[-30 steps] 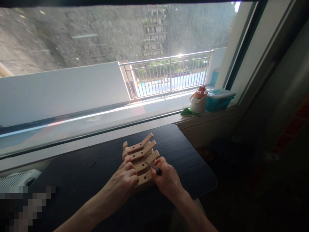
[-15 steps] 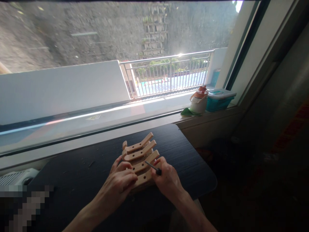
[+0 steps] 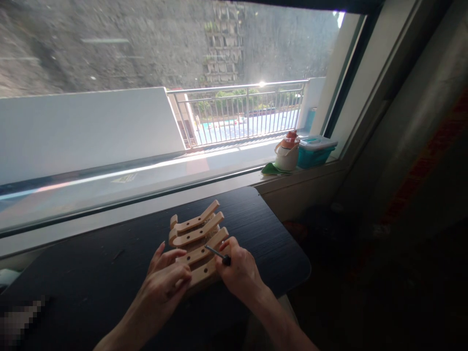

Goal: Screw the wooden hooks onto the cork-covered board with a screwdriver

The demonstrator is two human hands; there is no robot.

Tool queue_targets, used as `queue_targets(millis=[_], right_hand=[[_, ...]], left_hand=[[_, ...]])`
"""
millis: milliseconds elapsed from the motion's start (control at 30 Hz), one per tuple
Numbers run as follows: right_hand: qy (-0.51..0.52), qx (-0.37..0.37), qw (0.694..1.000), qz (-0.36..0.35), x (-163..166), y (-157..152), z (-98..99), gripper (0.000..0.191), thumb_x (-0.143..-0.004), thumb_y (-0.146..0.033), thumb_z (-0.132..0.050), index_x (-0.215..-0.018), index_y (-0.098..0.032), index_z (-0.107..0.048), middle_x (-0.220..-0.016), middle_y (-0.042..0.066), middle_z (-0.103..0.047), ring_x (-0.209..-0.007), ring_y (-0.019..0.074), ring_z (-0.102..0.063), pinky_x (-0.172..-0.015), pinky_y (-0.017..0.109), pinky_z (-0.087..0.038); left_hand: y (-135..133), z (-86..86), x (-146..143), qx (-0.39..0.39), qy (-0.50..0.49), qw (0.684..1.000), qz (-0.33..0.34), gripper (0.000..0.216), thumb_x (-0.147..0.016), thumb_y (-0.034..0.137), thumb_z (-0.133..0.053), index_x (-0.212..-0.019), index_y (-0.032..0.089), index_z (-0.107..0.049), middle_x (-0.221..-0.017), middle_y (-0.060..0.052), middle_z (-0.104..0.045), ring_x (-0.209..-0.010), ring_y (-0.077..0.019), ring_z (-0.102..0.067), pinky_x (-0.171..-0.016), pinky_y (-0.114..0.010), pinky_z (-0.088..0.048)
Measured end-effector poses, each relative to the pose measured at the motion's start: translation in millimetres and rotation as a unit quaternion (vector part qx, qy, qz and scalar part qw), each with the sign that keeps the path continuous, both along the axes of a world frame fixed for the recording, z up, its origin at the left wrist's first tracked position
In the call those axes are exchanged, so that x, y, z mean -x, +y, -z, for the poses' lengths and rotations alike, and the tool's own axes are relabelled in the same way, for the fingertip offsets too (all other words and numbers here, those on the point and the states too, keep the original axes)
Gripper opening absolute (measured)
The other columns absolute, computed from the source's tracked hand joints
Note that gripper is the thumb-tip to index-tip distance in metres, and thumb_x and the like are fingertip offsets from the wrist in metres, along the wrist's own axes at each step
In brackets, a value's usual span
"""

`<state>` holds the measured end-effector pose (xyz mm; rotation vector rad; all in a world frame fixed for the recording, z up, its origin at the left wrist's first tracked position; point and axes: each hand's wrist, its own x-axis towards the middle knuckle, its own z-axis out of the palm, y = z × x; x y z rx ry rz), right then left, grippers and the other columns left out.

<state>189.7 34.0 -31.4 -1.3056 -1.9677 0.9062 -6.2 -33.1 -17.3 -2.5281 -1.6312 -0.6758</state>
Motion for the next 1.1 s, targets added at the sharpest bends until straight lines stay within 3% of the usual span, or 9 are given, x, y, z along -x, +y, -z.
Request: queue_targets(millis=[267, 433, 533, 733, 967, 1100], right_hand=[[0.002, 0.012, 1.0, -0.005, -0.4, -1.8, -3.7, 0.016, -0.081, -0.033, -0.047, -0.091, -0.02, -0.05, -0.071, 0.0, -0.061, -0.066, 0.016, -0.059, -0.06, 0.025, -0.039], [-0.041, 0.046, 0.998, -0.034, -19.6, -7.3, -29.0, 0.041, -0.079, -0.042, -0.053, -0.114, -0.022, -0.044, -0.073, -0.001, -0.062, -0.067, 0.0169, -0.059, -0.063, 0.026, -0.039], [-0.069, 0.01, 0.997, -0.035, -36.3, -12.7, -51.2, 0.027, -0.085, -0.034, -0.043, -0.107, -0.022, -0.049, -0.081, 0.001, -0.063, -0.069, 0.0157, -0.058, -0.065, 0.027, -0.039], [-0.134, -0.072, 0.963, -0.225, -37.7, -19.2, -84.4, 0.024, -0.08, -0.016, -0.047, -0.096, -0.025, -0.062, -0.093, 0.0, -0.064, -0.084, 0.0147, -0.059, -0.073, 0.023, -0.039], [-0.235, -0.152, 0.92, -0.275, -5.9, -16.9, -91.7, 0.019, -0.081, -0.016, -0.048, -0.089, -0.022, -0.064, -0.087, 0.002, -0.066, -0.079, 0.0155, -0.061, -0.067, 0.023, -0.038], [-0.247, -0.168, 0.909, -0.292, 2.1, -15.6, -92.5, 0.016, -0.08, -0.015, -0.049, -0.081, -0.02, -0.064, -0.083, 0.002, -0.066, -0.074, 0.0145, -0.06, -0.063, 0.023, -0.037]], left_hand=[[-1.7, 2.0, 2.3, 0.003, -0.003, 1.0, 0.005, 0.016, -0.081, 0.01, -0.046, -0.075, 0.023, -0.053, -0.076, 0.004, -0.063, -0.111, -0.0187, -0.05, -0.11, -0.058, -0.015], [-1.4, 0.9, 1.5, 0.004, -0.015, 1.0, 0.001, 0.015, -0.081, 0.01, -0.046, -0.076, 0.023, -0.053, -0.076, 0.004, -0.064, -0.11, -0.0182, -0.051, -0.111, -0.057, -0.017], [-1.4, 0.8, 0.2, -0.003, -0.028, 1.0, -0.002, 0.016, -0.081, 0.009, -0.046, -0.076, 0.023, -0.053, -0.075, 0.004, -0.063, -0.109, -0.0179, -0.052, -0.111, -0.056, -0.017], [-1.8, 2.8, -1.1, -0.002, -0.068, 0.997, -0.028, 0.021, -0.079, 0.011, -0.047, -0.094, 0.025, -0.05, -0.094, 0.0, -0.064, -0.109, -0.018, -0.054, -0.111, -0.056, -0.02], [-3.1, 3.9, -0.7, -0.001, -0.081, 0.997, -0.013, 0.039, -0.077, 0.007, -0.045, -0.112, 0.023, -0.038, -0.085, 0.001, -0.066, -0.11, -0.0185, -0.054, -0.11, -0.059, -0.021], [-4.0, 3.8, -0.4, -0.01, -0.08, 0.997, -0.012, 0.042, -0.077, 0.006, -0.044, -0.114, 0.022, -0.038, -0.091, -0.001, -0.067, -0.11, -0.0187, -0.054, -0.11, -0.058, -0.022]])
